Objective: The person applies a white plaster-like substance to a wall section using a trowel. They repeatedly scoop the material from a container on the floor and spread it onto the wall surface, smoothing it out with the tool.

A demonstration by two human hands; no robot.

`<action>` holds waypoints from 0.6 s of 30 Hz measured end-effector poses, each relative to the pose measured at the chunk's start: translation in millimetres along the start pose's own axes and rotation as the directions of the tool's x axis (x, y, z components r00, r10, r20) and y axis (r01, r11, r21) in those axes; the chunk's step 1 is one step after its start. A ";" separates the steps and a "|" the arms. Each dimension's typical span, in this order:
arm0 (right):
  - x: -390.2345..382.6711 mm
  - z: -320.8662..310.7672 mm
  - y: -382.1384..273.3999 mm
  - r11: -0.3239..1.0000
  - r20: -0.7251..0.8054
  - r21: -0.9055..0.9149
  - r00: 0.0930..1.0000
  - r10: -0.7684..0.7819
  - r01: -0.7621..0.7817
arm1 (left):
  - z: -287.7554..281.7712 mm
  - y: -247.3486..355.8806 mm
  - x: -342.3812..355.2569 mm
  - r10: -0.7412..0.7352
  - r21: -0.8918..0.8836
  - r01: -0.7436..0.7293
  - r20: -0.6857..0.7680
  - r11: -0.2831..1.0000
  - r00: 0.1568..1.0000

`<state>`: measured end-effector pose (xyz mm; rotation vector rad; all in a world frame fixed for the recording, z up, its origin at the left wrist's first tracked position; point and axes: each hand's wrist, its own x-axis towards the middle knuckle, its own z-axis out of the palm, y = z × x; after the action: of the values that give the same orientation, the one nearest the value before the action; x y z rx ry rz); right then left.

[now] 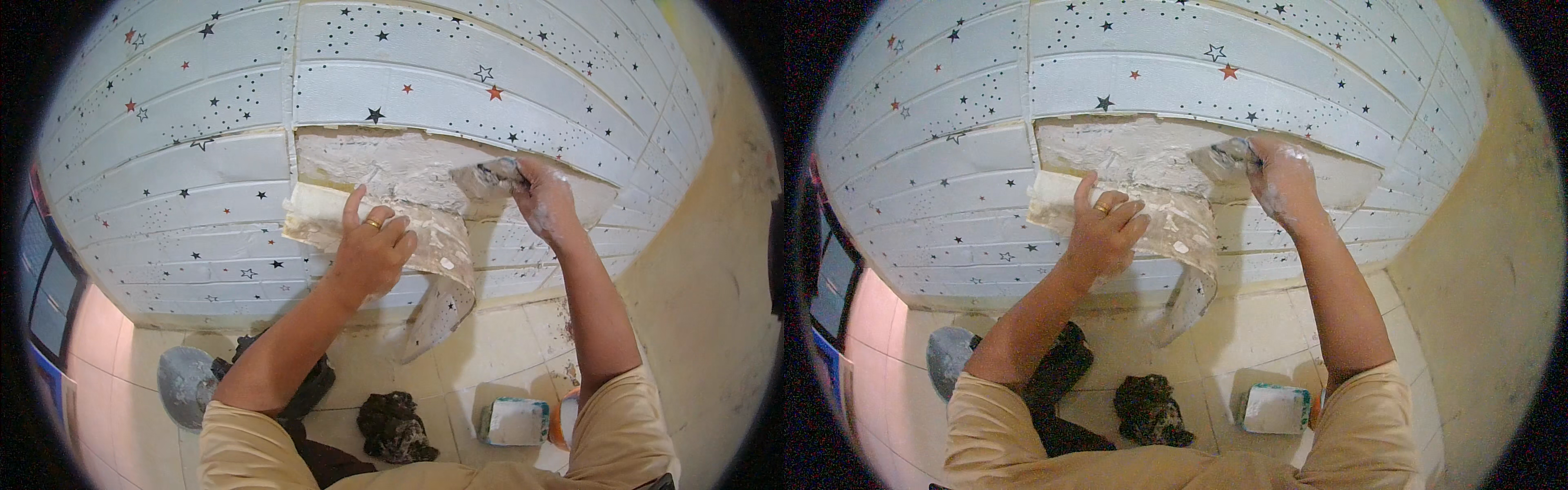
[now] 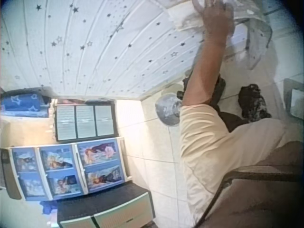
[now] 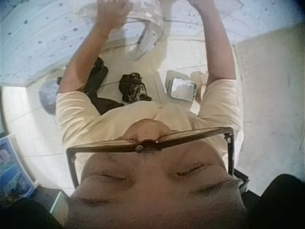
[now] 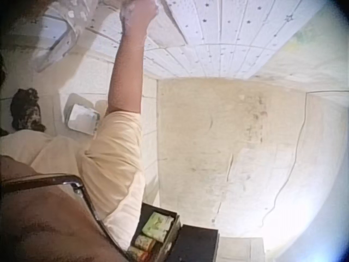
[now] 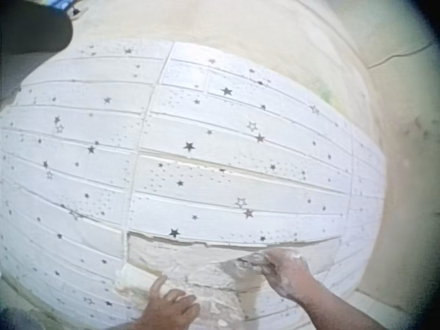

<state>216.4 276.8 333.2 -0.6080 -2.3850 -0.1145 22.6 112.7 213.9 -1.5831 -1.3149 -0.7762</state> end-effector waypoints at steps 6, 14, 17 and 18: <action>10.6 45.2 -70.2 0.945 -0.120 0.190 0.962 -0.247 0.266 | 0.3 6.0 -6.8 -0.006 0.057 0.008 -0.038 0.998 0.999; 12.5 96.2 -34.5 0.967 -0.086 0.251 0.996 -0.026 0.047 | -0.9 7.9 -0.1 0.000 0.069 0.004 -0.058 0.998 0.998; 2.3 93.7 -4.8 0.957 -0.103 0.283 0.990 0.097 -0.064 | -3.1 5.8 -4.2 -0.035 0.047 0.031 0.072 0.998 0.997; 2.4 93.3 8.9 0.956 -0.079 0.273 0.988 0.136 -0.110 | -4.2 6.5 -4.5 -0.028 0.044 0.024 0.074 0.999 0.997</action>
<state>164.1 307.5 261.7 -0.6041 -2.2121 0.2255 28.1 106.9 210.0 -1.5768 -1.3990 -0.7066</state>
